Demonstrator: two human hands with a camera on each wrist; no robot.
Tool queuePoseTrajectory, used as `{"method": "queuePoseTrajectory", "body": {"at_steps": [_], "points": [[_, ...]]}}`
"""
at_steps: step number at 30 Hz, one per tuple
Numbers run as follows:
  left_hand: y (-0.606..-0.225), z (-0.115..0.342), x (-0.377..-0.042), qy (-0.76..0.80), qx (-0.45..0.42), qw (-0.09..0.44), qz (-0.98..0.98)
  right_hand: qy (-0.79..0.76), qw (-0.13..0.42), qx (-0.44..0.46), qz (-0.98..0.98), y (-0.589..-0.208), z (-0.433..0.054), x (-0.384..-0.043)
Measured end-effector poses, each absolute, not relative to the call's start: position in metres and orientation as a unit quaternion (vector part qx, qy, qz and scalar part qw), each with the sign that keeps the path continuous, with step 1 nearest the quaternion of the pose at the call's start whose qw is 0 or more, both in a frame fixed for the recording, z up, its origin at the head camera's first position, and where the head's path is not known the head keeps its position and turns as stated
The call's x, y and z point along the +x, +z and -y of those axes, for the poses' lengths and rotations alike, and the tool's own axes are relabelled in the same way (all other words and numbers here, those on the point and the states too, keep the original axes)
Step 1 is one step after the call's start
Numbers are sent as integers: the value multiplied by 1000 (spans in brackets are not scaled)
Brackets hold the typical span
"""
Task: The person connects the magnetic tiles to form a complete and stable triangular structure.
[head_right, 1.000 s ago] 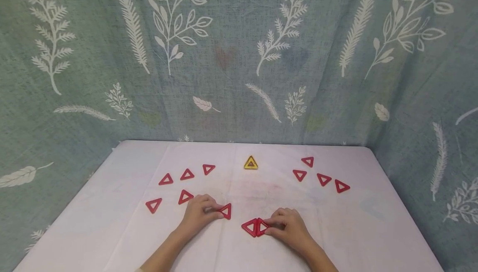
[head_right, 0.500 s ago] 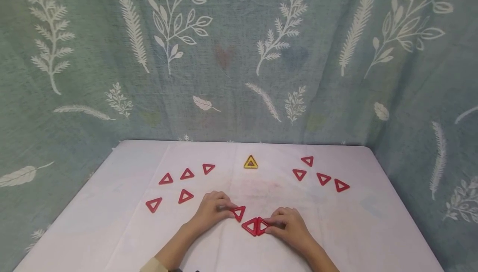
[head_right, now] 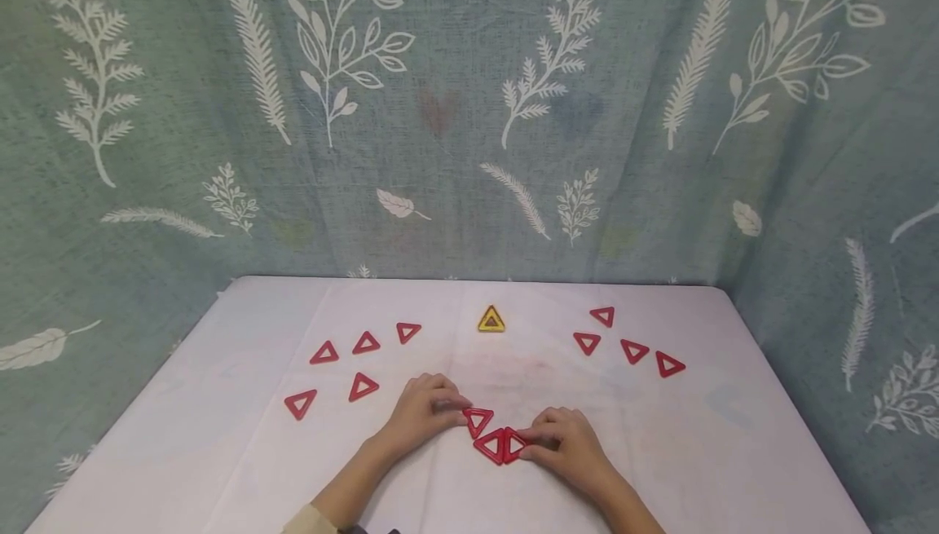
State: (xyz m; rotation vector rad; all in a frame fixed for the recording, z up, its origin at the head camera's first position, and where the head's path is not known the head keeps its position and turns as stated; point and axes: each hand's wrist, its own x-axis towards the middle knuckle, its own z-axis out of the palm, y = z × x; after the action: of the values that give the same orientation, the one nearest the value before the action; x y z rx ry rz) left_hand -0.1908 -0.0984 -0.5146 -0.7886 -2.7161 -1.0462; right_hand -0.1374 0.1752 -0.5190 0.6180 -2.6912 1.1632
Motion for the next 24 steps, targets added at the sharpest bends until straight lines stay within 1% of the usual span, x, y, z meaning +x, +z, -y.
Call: {"method": "queuePoseTrajectory", "body": {"at_steps": [3, 6, 11, 20, 24], "points": [[-515, 96, -191, -338, -258, 62, 903, 386, 63, 199, 899, -518, -175, -137], [-517, 92, -191, -335, -250, 61, 906, 384, 66, 199, 899, -518, -175, -137], [-518, 88, -189, -332, -250, 63, 907, 380, 87, 217, 895, -520, -173, -137], [-515, 85, -188, -336, -240, 51, 909, 375, 117, 231, 890, -523, -174, -138], [-515, 86, -189, -341, -236, 49, 909, 379, 121, 239, 886, -523, -174, -137]]}}
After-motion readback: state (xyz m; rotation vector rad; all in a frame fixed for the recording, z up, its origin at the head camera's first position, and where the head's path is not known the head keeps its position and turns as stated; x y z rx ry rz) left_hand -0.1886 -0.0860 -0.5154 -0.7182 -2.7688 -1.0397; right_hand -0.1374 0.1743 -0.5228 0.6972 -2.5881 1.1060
